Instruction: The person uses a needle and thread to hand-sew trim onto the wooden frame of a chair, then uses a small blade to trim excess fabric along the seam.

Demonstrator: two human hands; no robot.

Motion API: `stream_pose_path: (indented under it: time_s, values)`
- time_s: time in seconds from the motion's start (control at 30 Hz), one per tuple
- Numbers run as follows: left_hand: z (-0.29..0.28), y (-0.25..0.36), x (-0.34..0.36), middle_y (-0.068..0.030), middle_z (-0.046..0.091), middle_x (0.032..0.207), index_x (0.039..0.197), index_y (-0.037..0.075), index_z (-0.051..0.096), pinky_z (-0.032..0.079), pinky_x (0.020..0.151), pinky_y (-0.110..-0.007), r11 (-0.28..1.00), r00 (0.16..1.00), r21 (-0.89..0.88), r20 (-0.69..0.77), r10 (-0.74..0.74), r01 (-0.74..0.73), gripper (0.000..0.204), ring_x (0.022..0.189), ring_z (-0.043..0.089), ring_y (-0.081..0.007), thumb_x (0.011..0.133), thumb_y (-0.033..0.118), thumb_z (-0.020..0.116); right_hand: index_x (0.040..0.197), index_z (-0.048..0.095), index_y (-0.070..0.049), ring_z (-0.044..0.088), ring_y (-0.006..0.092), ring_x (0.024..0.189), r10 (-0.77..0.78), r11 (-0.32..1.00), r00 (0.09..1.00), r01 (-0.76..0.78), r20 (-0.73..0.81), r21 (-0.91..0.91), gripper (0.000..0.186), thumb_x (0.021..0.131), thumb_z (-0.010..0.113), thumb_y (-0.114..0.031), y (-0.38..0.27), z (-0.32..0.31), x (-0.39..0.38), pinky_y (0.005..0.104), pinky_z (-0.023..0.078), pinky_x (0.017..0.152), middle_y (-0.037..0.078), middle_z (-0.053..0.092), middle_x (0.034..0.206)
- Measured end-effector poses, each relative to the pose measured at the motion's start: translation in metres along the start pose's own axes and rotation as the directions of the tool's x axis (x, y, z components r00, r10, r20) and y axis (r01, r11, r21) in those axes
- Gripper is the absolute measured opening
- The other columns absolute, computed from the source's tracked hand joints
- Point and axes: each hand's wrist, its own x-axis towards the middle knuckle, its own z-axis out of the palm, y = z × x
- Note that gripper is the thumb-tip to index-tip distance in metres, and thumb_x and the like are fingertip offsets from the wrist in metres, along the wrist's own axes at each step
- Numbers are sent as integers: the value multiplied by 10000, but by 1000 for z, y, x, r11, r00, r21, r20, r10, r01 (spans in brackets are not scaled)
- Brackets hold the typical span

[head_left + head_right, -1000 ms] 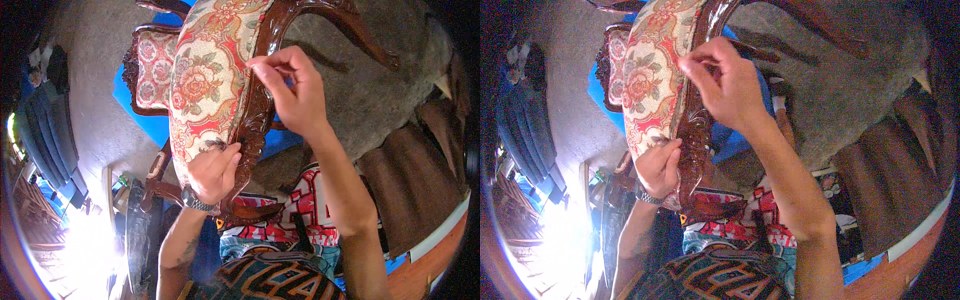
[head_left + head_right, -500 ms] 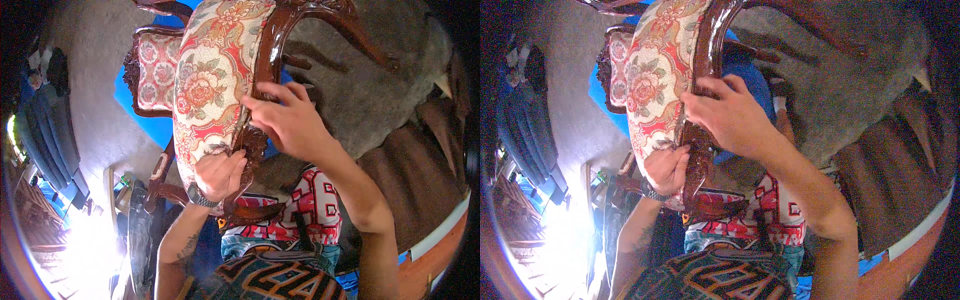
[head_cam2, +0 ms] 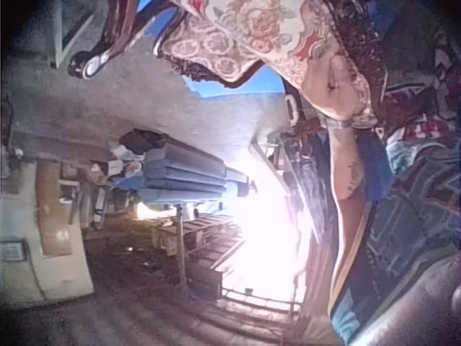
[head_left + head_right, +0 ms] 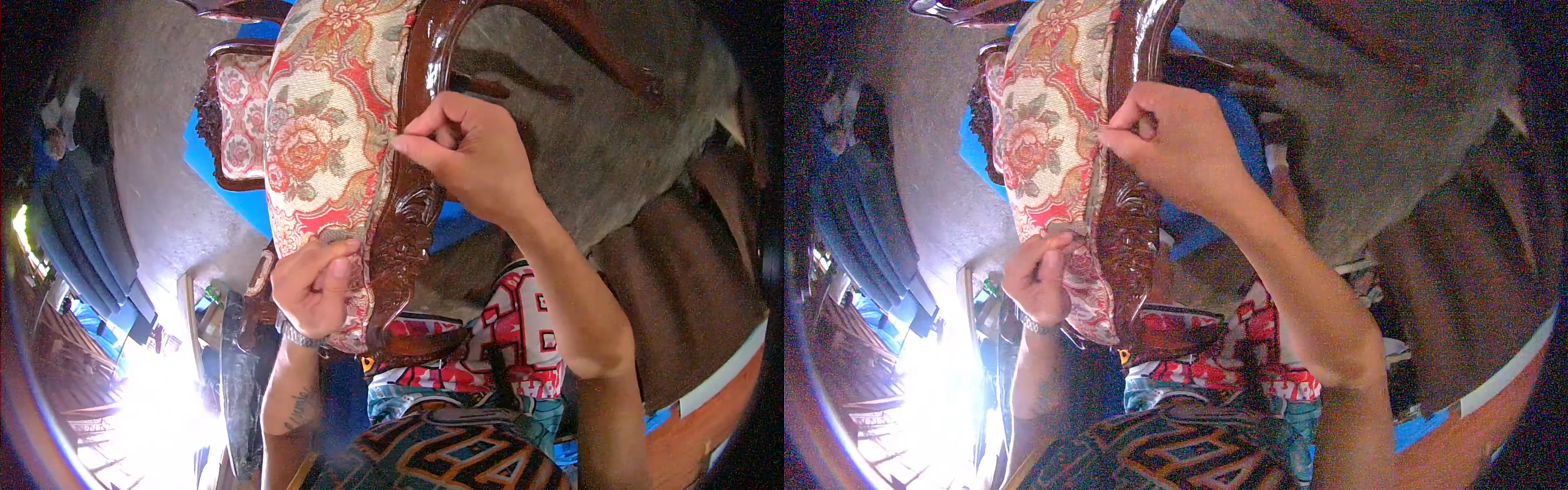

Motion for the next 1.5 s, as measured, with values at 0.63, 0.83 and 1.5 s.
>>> stream_pose_path:
  time_s: [0.63, 0.83, 1.5]
  values:
    - [4, -11, -1, -29, 501, 547, 870, -21, 696, 244, 440, -257, 994, 998, -107, -68, 18, -25, 268, 455, 370, -101, 817, 234, 632, 750, 593, -27, 365, 18, 457, -140, 988, 987, 134, -74, -74, 138, 801, 699, -101, 3, 9, -3, 219, 302, 431, -37, 468, 488]
    - [8, -8, 1, -34, 517, 555, 868, -25, 695, 237, 440, -256, 990, 996, -135, -88, 22, -34, 270, 454, 362, -99, 818, 232, 629, 745, 594, -27, 386, 38, 452, -190, 977, 977, 179, -95, -113, 151, 787, 709, -116, 5, 9, -2, 233, 319, 437, -13, 482, 488]
    - [7, -12, 2, -40, 490, 527, 870, -4, 697, 279, 431, -290, 989, 991, -58, -28, 131, -133, 208, 440, 403, -144, 756, 166, 661, 748, 648, -9, 467, 51, 512, -65, 986, 890, 128, 452, -110, 218, 741, 741, -207, -7, -11, 35, 230, 353, 466, -12, 549, 580]
